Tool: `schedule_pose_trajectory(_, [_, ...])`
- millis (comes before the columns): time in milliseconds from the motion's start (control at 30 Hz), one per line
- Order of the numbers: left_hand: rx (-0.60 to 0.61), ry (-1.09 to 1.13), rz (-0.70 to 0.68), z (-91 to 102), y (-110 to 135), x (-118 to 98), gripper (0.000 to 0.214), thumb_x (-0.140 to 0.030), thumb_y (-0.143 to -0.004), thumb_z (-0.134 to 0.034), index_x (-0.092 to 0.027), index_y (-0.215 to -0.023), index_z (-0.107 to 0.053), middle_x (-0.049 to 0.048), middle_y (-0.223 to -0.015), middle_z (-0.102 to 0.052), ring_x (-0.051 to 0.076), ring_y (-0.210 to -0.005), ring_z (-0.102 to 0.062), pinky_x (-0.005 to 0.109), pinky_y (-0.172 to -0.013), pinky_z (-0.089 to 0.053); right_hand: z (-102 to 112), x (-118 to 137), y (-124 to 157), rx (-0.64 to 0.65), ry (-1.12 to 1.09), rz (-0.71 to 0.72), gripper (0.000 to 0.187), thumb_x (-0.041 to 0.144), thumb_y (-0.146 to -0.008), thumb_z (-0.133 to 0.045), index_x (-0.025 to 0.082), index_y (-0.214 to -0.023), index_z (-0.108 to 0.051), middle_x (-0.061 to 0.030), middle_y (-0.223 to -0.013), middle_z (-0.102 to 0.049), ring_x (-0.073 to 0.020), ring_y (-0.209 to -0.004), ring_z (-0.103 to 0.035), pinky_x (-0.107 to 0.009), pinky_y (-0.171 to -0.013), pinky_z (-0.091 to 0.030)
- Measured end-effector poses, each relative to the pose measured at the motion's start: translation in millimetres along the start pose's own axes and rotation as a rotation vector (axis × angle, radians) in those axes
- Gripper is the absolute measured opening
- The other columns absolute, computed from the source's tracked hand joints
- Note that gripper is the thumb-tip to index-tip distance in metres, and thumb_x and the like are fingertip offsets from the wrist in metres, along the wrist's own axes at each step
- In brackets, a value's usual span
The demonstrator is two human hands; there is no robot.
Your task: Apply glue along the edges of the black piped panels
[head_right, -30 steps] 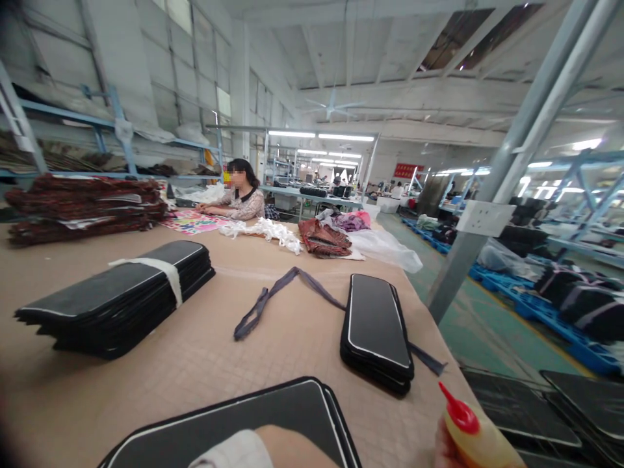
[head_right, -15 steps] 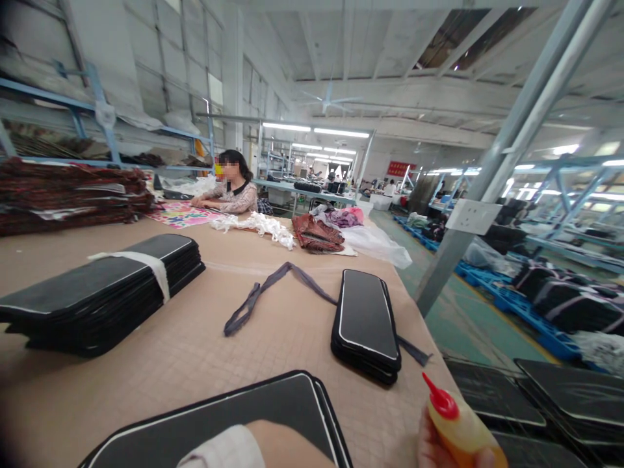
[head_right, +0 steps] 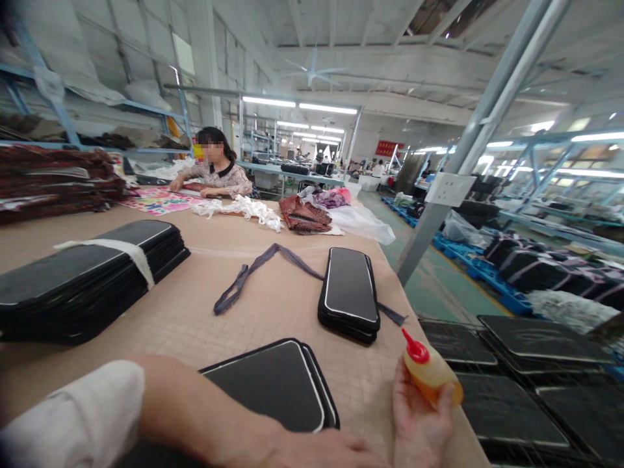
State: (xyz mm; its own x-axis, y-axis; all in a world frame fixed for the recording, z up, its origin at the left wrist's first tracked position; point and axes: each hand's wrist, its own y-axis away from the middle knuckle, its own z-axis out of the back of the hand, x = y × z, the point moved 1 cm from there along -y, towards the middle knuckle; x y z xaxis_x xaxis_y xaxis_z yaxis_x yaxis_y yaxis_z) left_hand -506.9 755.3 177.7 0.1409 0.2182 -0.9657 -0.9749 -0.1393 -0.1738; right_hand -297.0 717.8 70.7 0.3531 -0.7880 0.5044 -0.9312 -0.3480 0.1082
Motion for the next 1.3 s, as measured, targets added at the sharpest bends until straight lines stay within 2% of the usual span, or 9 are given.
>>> schedule_pose_trajectory(67, [0.267,-0.377,-0.113,31.5,32.6,-18.0,0.039,-0.031,-0.083,-0.039,-0.034,-0.119,-0.05,0.007,-0.126,-0.048,0.026,-0.118,-0.042,0.044,-0.097,-0.031,1.6,-1.1,-2.5,-0.007,-0.056,-0.005,0.039,0.03,-0.075,-0.05,0.01,-0.109,-0.051,-0.0097,-0.122,-0.048,-0.0204,-0.11,-0.047,-0.034,-0.084,-0.047])
schedule_pose_trajectory(133, [0.144,-0.669,0.039,64.4,61.7,-26.3,0.046,-0.028,-0.079,-0.048,-0.029,-0.125,-0.043,0.0073,-0.131,-0.043,0.026,-0.12,-0.037,0.043,-0.101,-0.025,0.9,-1.6,-2.7,-0.011,-0.092,-0.002,0.044,0.029,-0.072,-0.056,0.009,-0.11,-0.05,-0.0105,-0.121,-0.049,-0.0222,-0.109,-0.047,-0.036,-0.083,-0.048])
schedule_pose_trajectory(267, [-0.178,-0.905,0.582,112.8,104.4,-8.6,0.07,-0.042,-0.072,-0.057,-0.017,-0.132,-0.032,0.014,-0.139,-0.029,0.031,-0.127,-0.021,0.046,-0.103,-0.017,-1.1,-2.5,-0.2,-0.009,-0.119,-0.001,0.046,0.03,-0.072,-0.058,0.009,-0.112,-0.049,-0.011,-0.121,-0.049,-0.0228,-0.109,-0.047,-0.035,-0.081,-0.049])
schedule_pose_trajectory(367, [-0.244,-0.874,0.703,128.8,118.2,11.3,0.069,-0.054,-0.066,-0.058,-0.016,-0.122,-0.046,0.0152,-0.128,-0.04,0.032,-0.117,-0.034,0.046,-0.097,-0.026,-1.1,-4.0,0.8,0.014,-0.118,-0.019,0.046,0.029,-0.075,-0.055,0.009,-0.115,-0.046,-0.0105,-0.123,-0.047,-0.0221,-0.111,-0.045,-0.036,-0.083,-0.049])
schedule_pose_trajectory(533, [-0.248,-0.745,0.623,132.3,116.9,19.0,0.047,-0.05,-0.063,-0.062,-0.019,-0.098,-0.059,0.0077,-0.105,-0.049,0.025,-0.1,-0.045,0.035,-0.086,-0.036,0.3,-4.5,-1.0,0.027,-0.107,-0.035,0.051,0.03,-0.072,-0.059,0.009,-0.116,-0.046,-0.0126,-0.121,-0.049,-0.0222,-0.11,-0.047,-0.036,-0.081,-0.049])
schedule_pose_trajectory(767, [-0.37,-0.593,0.673,129.4,114.2,17.6,0.041,-0.038,-0.062,-0.063,-0.019,-0.097,-0.05,0.0029,-0.098,-0.054,0.021,-0.091,-0.05,0.03,-0.079,-0.039,-3.2,-0.7,0.9,-0.005,-0.101,-0.004,0.049,0.03,-0.071,-0.062,0.012,-0.114,-0.048,-0.012,-0.119,-0.05,-0.023,-0.108,-0.048,-0.036,-0.084,-0.048])
schedule_pose_trajectory(933, [-0.278,-0.525,0.615,125.7,102.8,-3.6,0.024,-0.035,-0.074,-0.052,-0.02,-0.092,-0.053,-0.0006,-0.089,-0.059,0.018,-0.084,-0.054,0.026,-0.073,-0.039,-3.8,-0.1,-0.1,-0.025,-0.135,-0.019,0.048,0.031,-0.07,-0.062,0.011,-0.112,-0.049,-0.012,-0.117,-0.052,-0.0232,-0.108,-0.048,-0.036,-0.086,-0.046])
schedule_pose_trajectory(1133, [-0.128,-0.872,0.341,126.6,77.7,-55.3,0.033,-0.035,-0.085,-0.043,-0.03,-0.117,-0.05,-0.0006,-0.102,-0.057,0.017,-0.092,-0.053,0.025,-0.081,-0.036,-4.8,0.6,-0.8,-0.028,-0.171,-0.012,0.045,0.03,-0.072,-0.061,0.011,-0.111,-0.049,-0.0108,-0.116,-0.052,-0.0232,-0.108,-0.048,-0.036,-0.085,-0.048])
schedule_pose_trajectory(1300, [0.083,-1.335,0.066,125.0,63.2,-82.3,0.049,-0.01,-0.084,-0.038,-0.034,-0.128,-0.038,0.0009,-0.09,-0.056,0.013,-0.076,-0.051,0.024,-0.071,-0.035,-2.4,1.8,-3.0,-0.046,-0.197,-0.016,0.045,0.03,-0.073,-0.06,0.011,-0.113,-0.048,-0.0111,-0.119,-0.051,-0.024,-0.109,-0.047,-0.037,-0.083,-0.048])
